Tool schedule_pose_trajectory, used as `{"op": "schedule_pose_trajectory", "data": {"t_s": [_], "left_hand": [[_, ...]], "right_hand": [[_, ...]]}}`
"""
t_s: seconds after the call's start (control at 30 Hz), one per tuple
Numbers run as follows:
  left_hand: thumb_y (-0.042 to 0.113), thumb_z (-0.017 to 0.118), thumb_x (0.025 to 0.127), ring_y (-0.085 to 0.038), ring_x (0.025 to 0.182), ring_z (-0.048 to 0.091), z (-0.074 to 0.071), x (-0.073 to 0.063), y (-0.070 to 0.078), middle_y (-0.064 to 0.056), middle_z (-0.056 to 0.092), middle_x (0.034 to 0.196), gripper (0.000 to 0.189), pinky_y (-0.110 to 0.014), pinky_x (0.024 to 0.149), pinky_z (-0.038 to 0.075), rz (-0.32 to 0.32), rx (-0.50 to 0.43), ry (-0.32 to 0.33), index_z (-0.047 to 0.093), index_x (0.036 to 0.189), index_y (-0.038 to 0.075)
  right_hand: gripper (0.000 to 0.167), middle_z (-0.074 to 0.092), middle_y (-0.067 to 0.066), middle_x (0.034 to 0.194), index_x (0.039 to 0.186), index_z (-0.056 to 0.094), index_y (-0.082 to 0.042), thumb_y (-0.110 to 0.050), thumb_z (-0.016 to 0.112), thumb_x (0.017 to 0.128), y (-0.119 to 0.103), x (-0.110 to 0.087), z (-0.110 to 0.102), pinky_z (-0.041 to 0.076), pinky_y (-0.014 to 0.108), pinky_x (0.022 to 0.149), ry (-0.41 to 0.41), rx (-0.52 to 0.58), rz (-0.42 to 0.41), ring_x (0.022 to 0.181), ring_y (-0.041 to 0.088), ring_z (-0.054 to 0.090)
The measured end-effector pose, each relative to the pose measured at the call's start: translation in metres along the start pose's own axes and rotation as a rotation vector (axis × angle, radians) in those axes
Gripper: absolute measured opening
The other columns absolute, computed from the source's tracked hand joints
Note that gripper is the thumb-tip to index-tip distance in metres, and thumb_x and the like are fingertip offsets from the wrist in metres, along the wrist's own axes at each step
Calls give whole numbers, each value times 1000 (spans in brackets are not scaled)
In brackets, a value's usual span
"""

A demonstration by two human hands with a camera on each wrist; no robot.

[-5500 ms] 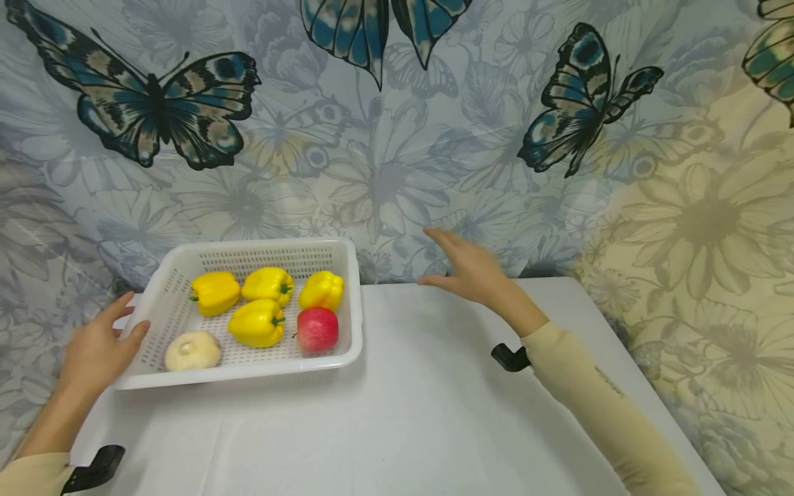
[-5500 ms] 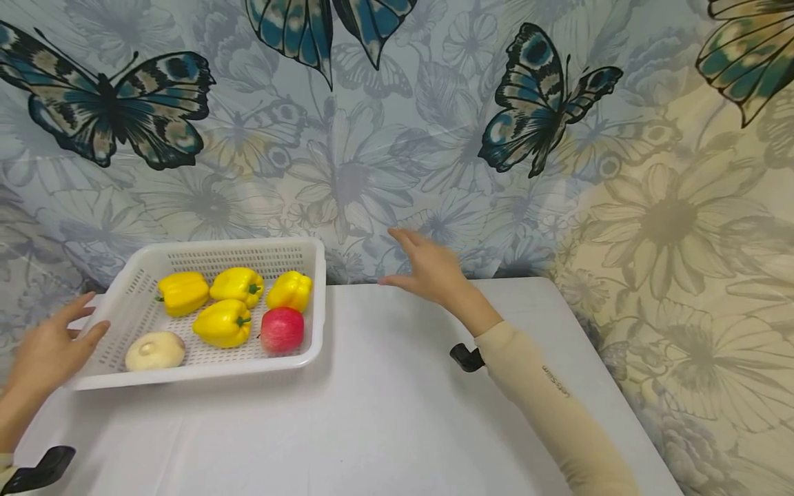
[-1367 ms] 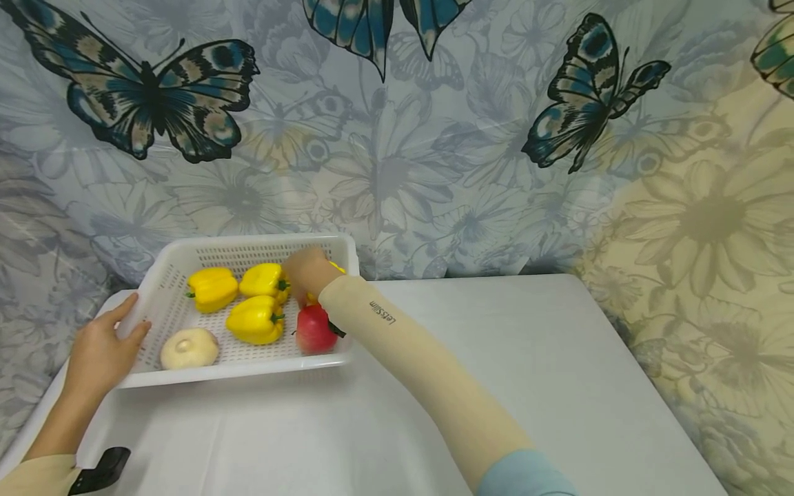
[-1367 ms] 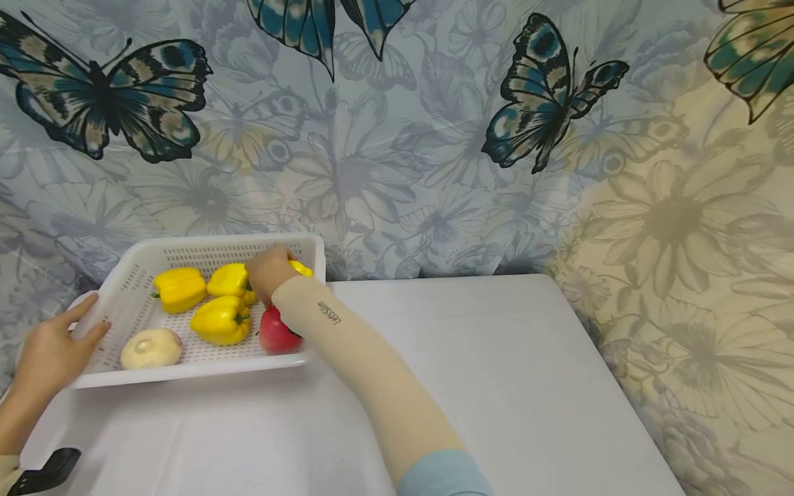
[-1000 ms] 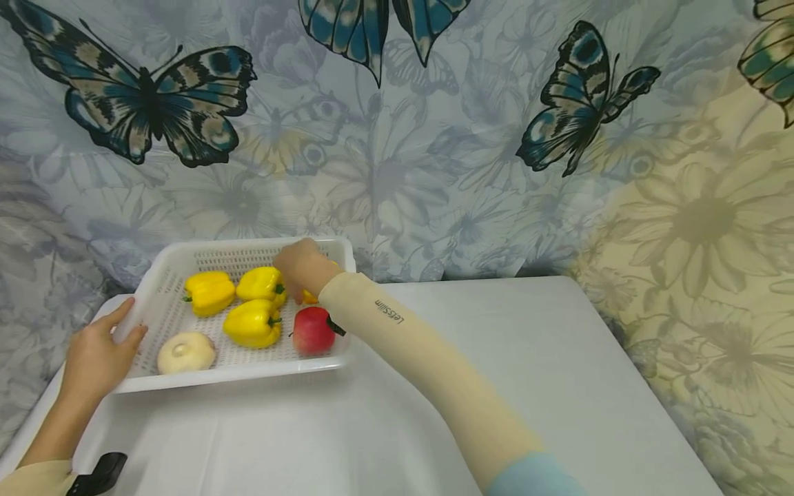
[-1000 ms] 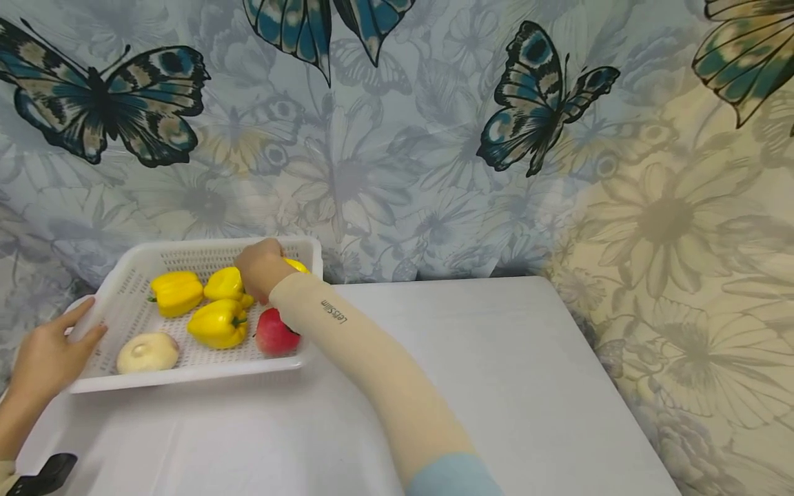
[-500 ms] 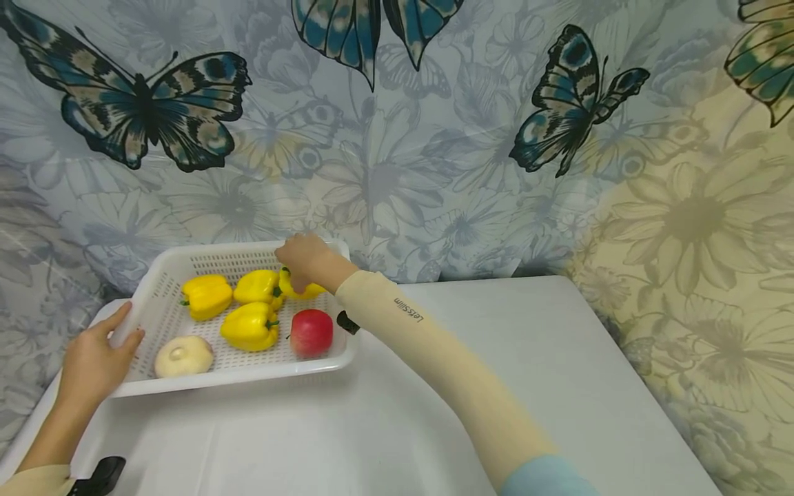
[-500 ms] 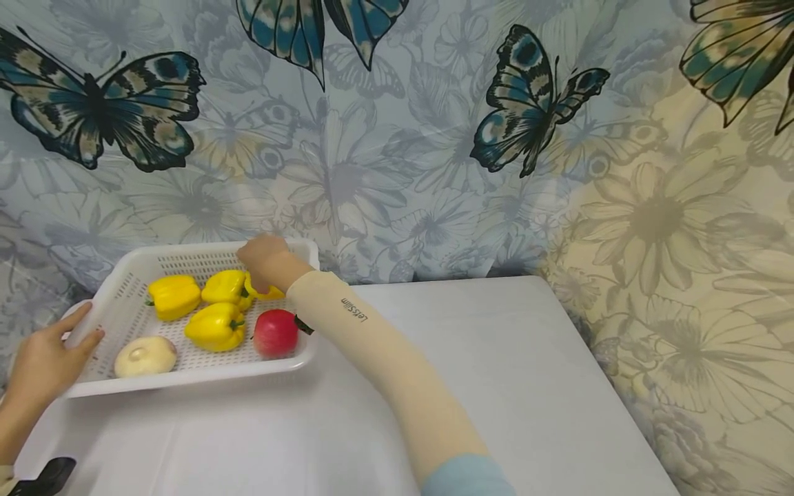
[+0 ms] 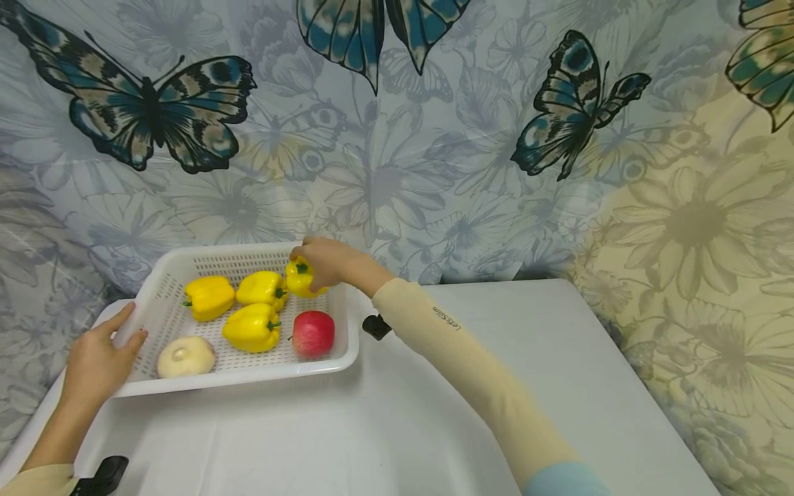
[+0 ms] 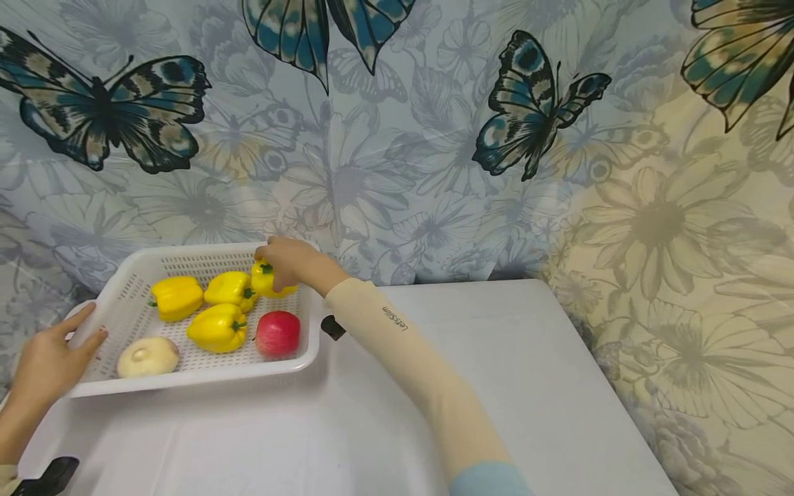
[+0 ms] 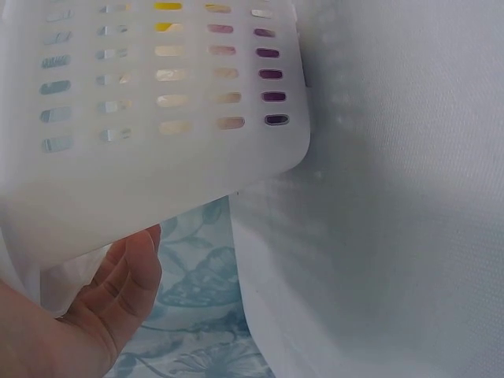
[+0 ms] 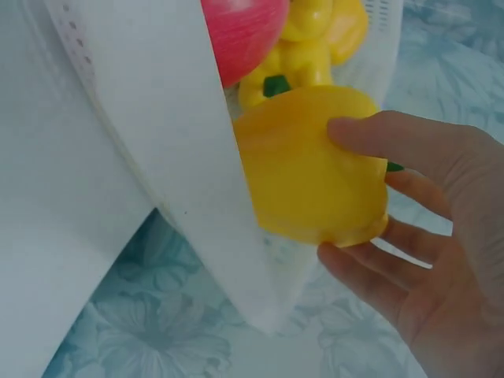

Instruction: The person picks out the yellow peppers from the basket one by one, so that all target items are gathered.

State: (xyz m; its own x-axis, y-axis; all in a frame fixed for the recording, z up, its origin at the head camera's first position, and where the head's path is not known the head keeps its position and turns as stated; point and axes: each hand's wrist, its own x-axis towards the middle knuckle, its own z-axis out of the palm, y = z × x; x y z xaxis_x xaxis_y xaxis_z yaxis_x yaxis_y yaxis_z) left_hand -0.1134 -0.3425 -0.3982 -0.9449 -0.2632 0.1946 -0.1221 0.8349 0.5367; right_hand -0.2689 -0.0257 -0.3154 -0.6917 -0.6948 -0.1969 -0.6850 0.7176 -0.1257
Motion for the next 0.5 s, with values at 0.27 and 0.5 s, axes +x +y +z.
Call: {"op": "schedule_pose_trajectory", "data": {"t_s": [0.27,0.5], "left_hand": [[8,55,97,-62,106,48,2,0,1,-47,41,129,56,-67,76,39,11,-9,-6,32,147,-7],[9,55,98,-61,104,49,1,1,-1,-47,40,128,57,-66,75,40,9,1,-13,32,147,-7]], "right_hand": [[65,52,5,134,140,54,-17,-27,81,81,11,-25,-2,45,32,99,27,164,-46,113,18,53],[62,52,5,133,138,55,-17,-25,80,82,18,-45,-5,44,32,99,55,228,-72,113,18,53]]}}
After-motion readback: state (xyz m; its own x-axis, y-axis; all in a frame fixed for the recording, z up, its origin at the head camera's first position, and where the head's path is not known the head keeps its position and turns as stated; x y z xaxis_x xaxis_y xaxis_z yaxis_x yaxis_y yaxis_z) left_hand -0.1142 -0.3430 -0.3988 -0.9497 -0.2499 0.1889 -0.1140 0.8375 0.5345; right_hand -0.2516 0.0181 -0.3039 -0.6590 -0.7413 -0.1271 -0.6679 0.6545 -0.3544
